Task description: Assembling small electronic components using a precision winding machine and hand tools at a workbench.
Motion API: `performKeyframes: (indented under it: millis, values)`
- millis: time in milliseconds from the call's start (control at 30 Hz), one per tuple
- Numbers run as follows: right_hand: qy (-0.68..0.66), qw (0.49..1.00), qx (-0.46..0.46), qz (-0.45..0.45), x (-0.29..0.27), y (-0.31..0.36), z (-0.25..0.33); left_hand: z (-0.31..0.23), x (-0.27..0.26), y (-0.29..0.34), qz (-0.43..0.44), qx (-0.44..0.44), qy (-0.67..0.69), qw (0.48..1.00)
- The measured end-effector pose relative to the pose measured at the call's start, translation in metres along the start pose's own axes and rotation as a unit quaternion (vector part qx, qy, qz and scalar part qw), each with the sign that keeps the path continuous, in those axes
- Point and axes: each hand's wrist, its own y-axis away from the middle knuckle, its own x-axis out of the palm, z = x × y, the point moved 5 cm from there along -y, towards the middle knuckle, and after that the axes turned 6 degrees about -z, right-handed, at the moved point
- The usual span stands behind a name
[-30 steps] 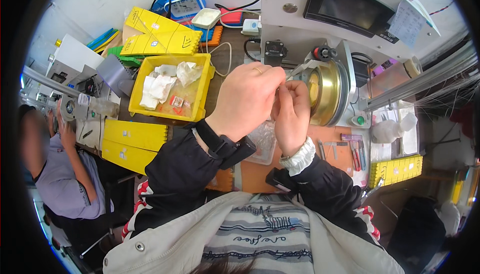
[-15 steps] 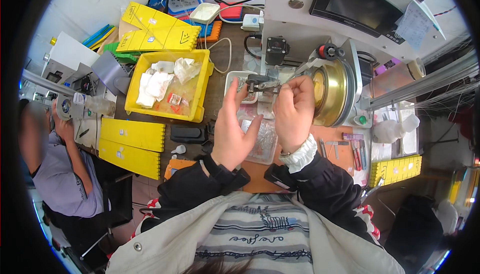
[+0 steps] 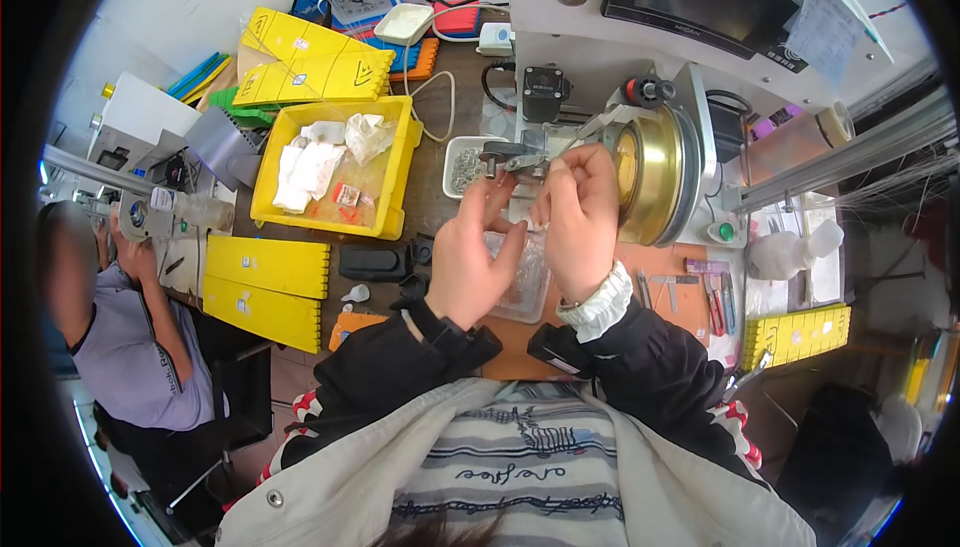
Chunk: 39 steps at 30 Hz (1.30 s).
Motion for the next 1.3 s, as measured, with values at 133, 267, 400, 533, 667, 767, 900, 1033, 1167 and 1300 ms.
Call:
performKeyframes:
  millis: [133, 267, 400, 533, 667, 767, 900, 1033, 1167, 1300]
  values:
    - [-0.070, 0.996, 0.031, -0.036, -0.003, 0.013, -0.004, 0.003, -0.017, -0.016, 0.088, -0.048, 0.054, 0.993]
    - [-0.008, 0.998, 0.060, 0.025, -0.017, 0.034, -0.008, -0.017, -0.061, -0.037, -0.028, -0.093, 0.030, 0.995]
    - [0.266, 0.939, -0.096, 0.194, -0.005, 0.038, 0.000, -0.089, -0.031, -0.047, 0.093, 0.067, -0.048, 0.992]
    - [0.323, 0.894, -0.237, 0.199, -0.011, 0.033, -0.005, -0.091, 0.009, -0.049, 0.154, 0.215, -0.209, 0.942]
    - [0.351, 0.896, -0.158, 0.223, -0.013, 0.035, -0.005, -0.080, 0.010, -0.061, 0.168, 0.149, -0.109, 0.968]
    - [0.267, 0.945, -0.062, 0.180, -0.024, 0.041, -0.002, -0.056, -0.013, -0.068, 0.190, -0.049, 0.137, 0.971]
    - [0.155, 0.975, 0.069, 0.141, -0.036, 0.040, -0.006, -0.023, -0.049, -0.063, 0.161, -0.175, 0.285, 0.929]
    - [0.081, 0.986, 0.116, 0.090, -0.032, 0.044, -0.012, -0.011, -0.049, -0.053, 0.162, -0.171, 0.282, 0.930]
    - [0.035, 0.978, 0.183, 0.097, -0.037, 0.040, -0.019, -0.013, -0.049, -0.049, 0.139, -0.130, 0.255, 0.948]
    - [0.101, 0.985, 0.120, 0.076, -0.040, 0.042, -0.013, -0.027, -0.046, -0.049, 0.101, -0.069, 0.154, 0.980]
